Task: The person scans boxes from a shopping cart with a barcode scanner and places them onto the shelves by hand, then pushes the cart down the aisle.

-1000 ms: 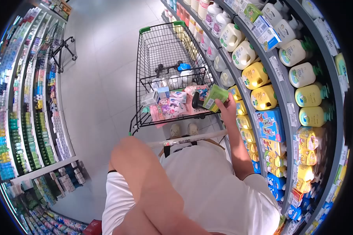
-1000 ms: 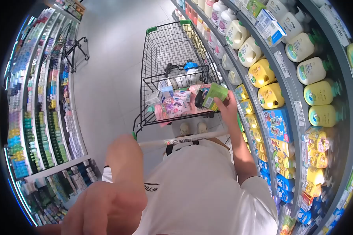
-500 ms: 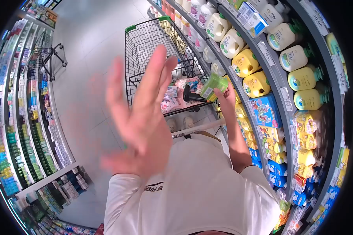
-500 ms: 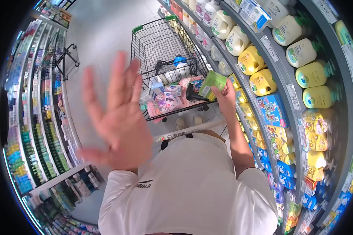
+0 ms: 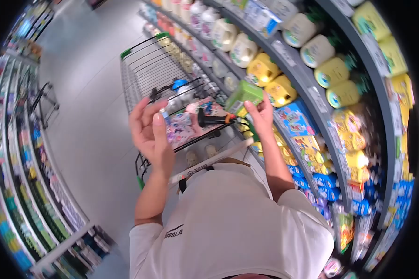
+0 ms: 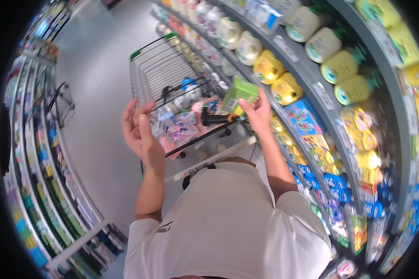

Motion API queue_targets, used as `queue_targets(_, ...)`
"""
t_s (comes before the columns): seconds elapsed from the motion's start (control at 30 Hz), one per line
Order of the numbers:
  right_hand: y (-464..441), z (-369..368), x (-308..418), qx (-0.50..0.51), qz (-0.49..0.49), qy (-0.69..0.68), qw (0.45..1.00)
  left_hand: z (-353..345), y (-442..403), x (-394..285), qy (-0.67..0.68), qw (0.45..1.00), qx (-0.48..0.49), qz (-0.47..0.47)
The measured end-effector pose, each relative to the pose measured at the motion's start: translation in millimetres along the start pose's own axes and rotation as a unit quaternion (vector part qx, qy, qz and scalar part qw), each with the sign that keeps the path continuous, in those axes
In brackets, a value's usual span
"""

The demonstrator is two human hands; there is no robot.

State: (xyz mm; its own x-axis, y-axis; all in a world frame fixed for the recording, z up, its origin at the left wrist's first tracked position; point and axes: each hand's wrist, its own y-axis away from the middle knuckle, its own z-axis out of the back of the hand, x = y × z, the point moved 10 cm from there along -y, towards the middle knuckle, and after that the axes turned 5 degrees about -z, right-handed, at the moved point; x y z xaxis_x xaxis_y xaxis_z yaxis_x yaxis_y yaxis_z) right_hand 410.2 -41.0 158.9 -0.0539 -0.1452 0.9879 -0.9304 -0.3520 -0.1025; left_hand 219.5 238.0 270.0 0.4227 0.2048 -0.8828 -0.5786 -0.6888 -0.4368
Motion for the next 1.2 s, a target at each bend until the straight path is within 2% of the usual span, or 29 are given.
queue_targets(0.1,0,11,21,-0.024,0.035,0.033,0.999,40,29,75,-0.101,0.994,-0.026,0.034)
queue_targets(0.2,-5,32,70,-0.071,0.090,0.184,0.976,91,75,163,-0.205,0.974,-0.012,0.097)
queue_targets(0.23,-10,43,87,-0.086,0.113,0.233,0.962,106,91,183,-0.200,0.975,-0.007,0.094)
queue_targets(0.3,-21,66,132,-0.162,0.166,0.234,0.944,127,116,211,-0.328,0.938,0.028,0.107)
queue_targets(0.37,-49,96,162,-0.192,0.217,0.206,0.935,128,110,210,-0.317,0.941,0.017,0.120)
queue_targets(0.4,-62,106,170,-0.217,0.192,0.189,0.938,130,107,210,-0.309,0.942,0.006,0.132)
queue_targets(0.43,-81,127,169,-0.238,0.209,0.203,0.927,131,106,216,-0.305,0.944,0.002,0.128)
queue_targets(0.5,-108,144,172,-0.295,0.173,0.333,0.879,133,113,243,-0.331,0.930,0.041,0.157)
queue_targets(0.53,-121,148,173,-0.294,0.181,0.332,0.878,125,110,234,-0.344,0.933,0.058,0.094)
queue_targets(0.57,-135,150,171,-0.292,0.174,0.361,0.868,124,109,235,-0.341,0.934,0.053,0.091)
queue_targets(0.63,-158,151,162,-0.285,0.170,0.388,0.860,109,109,224,-0.385,0.918,0.098,0.014)
queue_targets(0.67,-167,151,157,-0.286,0.176,0.395,0.855,110,111,226,-0.397,0.911,0.099,0.054)
queue_targets(0.7,-176,151,150,-0.287,0.182,0.402,0.850,113,113,228,-0.399,0.911,0.095,0.055)
queue_targets(0.83,-223,180,113,-0.258,0.137,0.390,0.873,109,116,235,-0.413,0.900,0.129,0.062)
queue_targets(0.9,-226,176,114,-0.241,0.147,0.382,0.880,103,116,234,-0.411,0.898,0.139,0.070)
queue_targets(0.97,-219,162,119,-0.227,0.147,0.425,0.864,99,115,227,-0.407,0.904,0.127,0.025)
queue_targets(1.0,-234,181,98,-0.207,0.099,0.406,0.885,96,118,232,-0.425,0.892,0.153,0.006)
queue_targets(1.03,-235,184,99,-0.203,0.101,0.405,0.886,97,117,232,-0.426,0.892,0.149,0.007)
queue_targets(1.1,-241,190,74,-0.161,0.014,0.323,0.933,90,121,231,-0.393,0.905,0.163,0.010)
queue_targets(1.13,-235,190,85,-0.198,0.081,0.386,0.897,91,122,230,-0.397,0.904,0.160,0.013)
queue_targets(1.17,-202,155,121,-0.253,0.118,0.481,0.831,87,126,238,-0.420,0.883,0.205,0.035)
queue_targets(1.2,-182,138,140,-0.297,0.166,0.487,0.804,84,132,246,-0.443,0.860,0.248,0.057)
